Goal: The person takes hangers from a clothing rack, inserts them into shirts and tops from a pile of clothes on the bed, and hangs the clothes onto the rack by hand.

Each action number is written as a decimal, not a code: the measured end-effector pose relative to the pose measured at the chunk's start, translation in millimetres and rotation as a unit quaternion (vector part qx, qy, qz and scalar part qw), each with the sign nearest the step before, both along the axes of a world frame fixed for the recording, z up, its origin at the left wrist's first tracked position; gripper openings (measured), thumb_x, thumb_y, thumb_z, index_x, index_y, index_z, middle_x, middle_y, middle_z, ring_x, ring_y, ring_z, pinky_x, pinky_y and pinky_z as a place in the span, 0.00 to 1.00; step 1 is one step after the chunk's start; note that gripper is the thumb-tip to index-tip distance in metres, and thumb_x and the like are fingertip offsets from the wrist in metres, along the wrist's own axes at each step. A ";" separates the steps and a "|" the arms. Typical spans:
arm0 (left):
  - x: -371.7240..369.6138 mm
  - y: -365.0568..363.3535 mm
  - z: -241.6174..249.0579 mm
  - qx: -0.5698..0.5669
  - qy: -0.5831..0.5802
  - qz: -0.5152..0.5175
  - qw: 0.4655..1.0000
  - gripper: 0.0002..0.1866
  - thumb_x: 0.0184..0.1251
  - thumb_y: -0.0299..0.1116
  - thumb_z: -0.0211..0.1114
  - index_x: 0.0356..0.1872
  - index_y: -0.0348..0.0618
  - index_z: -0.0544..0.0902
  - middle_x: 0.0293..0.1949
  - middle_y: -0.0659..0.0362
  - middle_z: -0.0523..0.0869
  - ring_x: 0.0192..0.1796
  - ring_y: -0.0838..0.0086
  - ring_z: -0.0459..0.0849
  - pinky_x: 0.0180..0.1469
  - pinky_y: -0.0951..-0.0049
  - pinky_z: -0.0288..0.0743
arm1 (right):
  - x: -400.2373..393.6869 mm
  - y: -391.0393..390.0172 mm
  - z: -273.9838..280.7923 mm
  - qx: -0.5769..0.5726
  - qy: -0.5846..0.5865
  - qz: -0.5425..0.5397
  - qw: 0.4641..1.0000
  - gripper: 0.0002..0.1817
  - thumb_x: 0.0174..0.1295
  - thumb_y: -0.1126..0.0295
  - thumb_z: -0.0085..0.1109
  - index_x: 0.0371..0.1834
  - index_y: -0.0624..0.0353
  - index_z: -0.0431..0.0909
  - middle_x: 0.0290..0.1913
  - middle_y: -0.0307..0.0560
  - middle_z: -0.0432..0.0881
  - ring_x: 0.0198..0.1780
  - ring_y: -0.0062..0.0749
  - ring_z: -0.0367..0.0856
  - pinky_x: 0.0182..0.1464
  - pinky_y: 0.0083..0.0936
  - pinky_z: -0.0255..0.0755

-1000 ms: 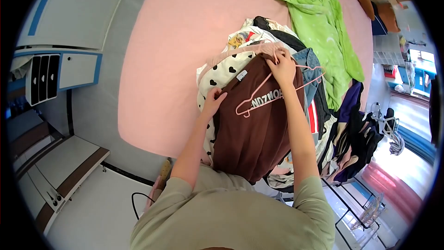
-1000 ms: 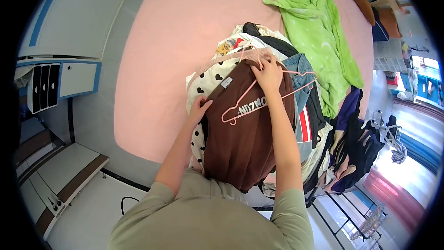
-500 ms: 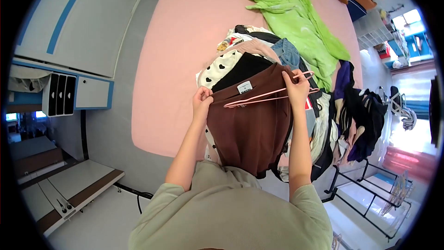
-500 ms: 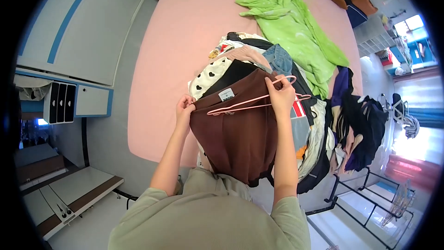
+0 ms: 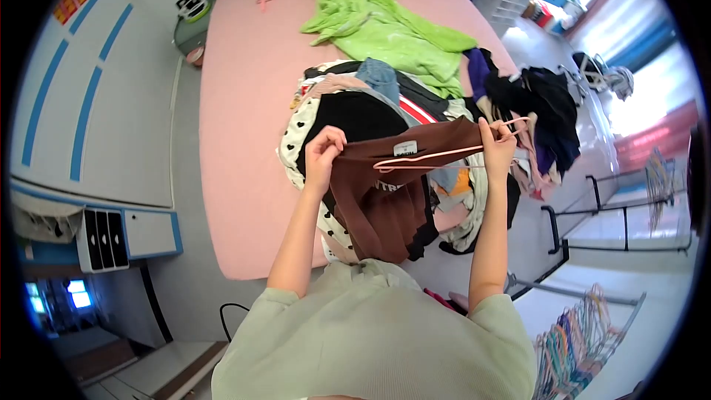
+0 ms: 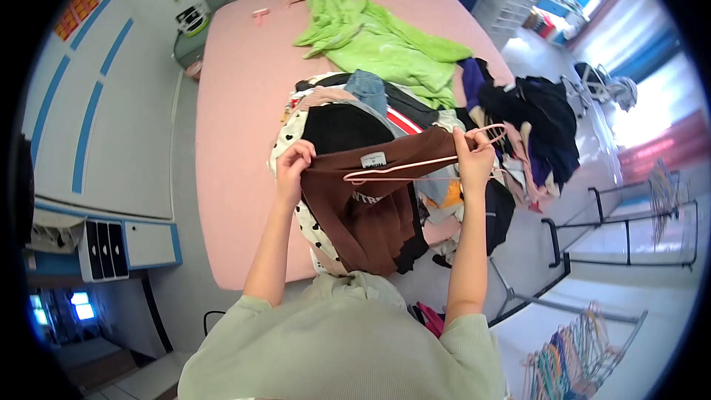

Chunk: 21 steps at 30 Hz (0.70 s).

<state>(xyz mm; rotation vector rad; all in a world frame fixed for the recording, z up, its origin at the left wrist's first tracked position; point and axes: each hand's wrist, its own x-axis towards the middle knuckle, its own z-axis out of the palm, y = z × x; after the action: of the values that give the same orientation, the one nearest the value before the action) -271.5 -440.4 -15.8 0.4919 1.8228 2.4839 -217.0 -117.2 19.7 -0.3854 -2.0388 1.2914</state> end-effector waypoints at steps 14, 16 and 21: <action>-4.7 66.4 146.6 -0.166 0.335 -0.161 0.913 0.09 0.45 0.18 0.51 0.21 0.39 0.81 0.34 0.59 0.77 0.30 0.76 0.72 0.34 0.79 0.65 | 145.4 17.9 100.3 0.051 0.096 -0.158 0.981 0.19 0.60 0.69 0.61 0.15 0.58 0.65 0.17 0.26 0.57 0.22 0.10 0.52 0.24 0.16 0.43; 2.2 75.2 131.8 -0.319 0.350 -0.194 0.859 0.13 0.45 0.20 0.52 0.27 0.43 0.84 0.39 0.54 0.81 0.39 0.64 0.80 0.43 0.73 0.72 | 155.1 24.0 85.1 0.042 0.095 -0.161 0.981 0.19 0.60 0.68 0.61 0.15 0.58 0.65 0.16 0.26 0.57 0.22 0.10 0.52 0.24 0.16 0.43; 18.0 92.8 98.9 -0.474 0.321 -0.284 0.769 0.27 0.38 0.22 0.57 0.46 0.50 0.84 0.53 0.39 0.77 0.55 0.51 0.77 0.57 0.70 0.70 | 173.0 38.1 41.7 0.026 0.033 -0.175 0.984 0.20 0.58 0.64 0.64 0.14 0.59 0.66 0.16 0.26 0.60 0.22 0.11 0.53 0.24 0.18 0.44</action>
<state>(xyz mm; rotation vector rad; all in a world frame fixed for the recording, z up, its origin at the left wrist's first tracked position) -253.5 -347.6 83.2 1.5711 2.2925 0.8200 -44.0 -79.1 61.4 -0.6377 -1.8443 1.0205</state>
